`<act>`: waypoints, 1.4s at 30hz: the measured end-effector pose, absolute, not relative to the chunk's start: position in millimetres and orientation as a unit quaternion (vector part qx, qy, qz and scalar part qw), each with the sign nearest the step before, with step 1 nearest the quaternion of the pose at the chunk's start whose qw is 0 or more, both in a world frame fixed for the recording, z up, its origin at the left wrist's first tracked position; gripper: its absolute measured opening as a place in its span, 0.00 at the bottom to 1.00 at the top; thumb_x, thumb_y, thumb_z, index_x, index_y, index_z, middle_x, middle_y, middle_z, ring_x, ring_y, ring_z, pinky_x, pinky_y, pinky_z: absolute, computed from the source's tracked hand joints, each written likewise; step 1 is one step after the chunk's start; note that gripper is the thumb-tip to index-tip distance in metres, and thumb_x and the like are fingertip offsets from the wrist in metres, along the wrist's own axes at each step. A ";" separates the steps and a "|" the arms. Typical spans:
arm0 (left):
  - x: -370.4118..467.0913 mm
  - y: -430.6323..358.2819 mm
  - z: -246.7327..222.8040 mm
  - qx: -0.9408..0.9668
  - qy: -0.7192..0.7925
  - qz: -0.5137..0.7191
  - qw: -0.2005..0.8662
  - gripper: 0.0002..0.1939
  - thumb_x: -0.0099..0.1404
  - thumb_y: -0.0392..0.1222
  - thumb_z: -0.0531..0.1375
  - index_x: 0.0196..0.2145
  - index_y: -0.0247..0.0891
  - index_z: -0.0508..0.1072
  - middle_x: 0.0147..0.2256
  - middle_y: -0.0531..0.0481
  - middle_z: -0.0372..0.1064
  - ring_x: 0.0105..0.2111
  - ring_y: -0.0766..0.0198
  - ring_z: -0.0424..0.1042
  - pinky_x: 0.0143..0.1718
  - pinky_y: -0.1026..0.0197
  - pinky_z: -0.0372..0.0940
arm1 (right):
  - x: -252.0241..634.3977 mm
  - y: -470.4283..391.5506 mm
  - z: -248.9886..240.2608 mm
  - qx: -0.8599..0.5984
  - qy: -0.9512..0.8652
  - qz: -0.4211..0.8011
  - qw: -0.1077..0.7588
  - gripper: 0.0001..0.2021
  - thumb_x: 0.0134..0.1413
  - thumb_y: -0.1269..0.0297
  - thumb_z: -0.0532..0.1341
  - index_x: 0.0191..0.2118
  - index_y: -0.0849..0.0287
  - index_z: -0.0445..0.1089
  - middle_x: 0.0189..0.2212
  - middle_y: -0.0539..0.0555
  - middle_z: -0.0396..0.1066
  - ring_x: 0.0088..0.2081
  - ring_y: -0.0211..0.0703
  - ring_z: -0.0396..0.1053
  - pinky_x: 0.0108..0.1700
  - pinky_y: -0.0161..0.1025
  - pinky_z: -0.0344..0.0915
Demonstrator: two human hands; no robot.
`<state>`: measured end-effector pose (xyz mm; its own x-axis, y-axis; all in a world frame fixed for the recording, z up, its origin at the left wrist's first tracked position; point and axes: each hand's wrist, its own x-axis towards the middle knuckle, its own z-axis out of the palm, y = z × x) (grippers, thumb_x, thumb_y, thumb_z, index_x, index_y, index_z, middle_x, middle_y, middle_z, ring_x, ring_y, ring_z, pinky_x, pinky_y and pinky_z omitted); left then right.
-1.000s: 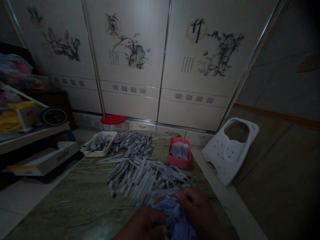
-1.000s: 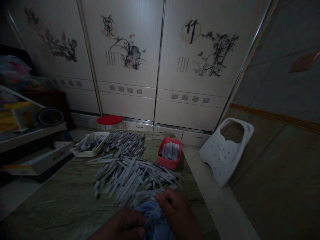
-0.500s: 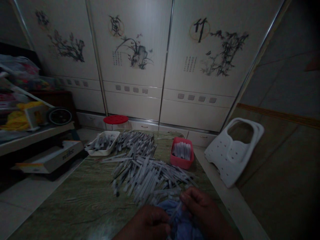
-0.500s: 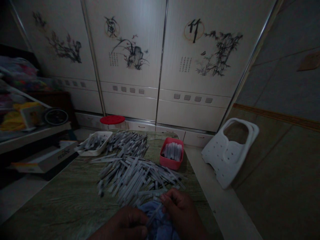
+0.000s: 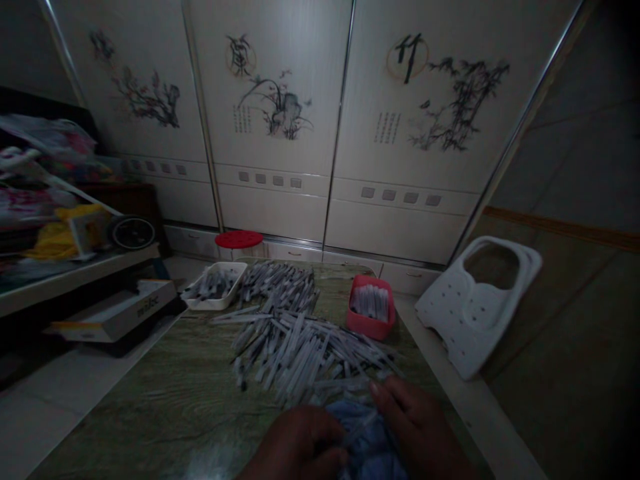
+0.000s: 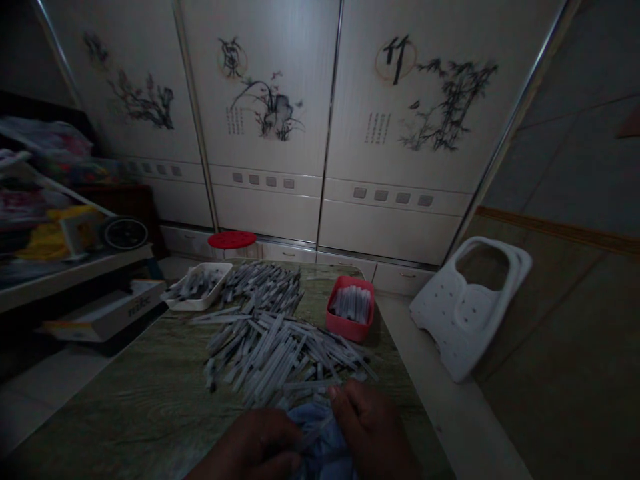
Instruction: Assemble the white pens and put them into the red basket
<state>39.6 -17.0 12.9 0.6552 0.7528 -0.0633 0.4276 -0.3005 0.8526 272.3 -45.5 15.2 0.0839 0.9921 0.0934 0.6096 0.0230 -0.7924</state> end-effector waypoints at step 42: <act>46.1 -18.8 0.7 0.848 0.409 0.166 0.293 0.11 0.67 0.41 0.57 0.41 0.38 0.79 0.38 0.40 0.78 0.39 0.52 0.75 0.39 0.55 0.63 | 264.7 -45.3 9.2 -0.649 -0.555 0.331 0.401 0.22 0.65 0.43 0.53 0.25 0.52 0.62 0.22 0.46 0.60 0.26 0.43 0.59 0.30 0.39 0.56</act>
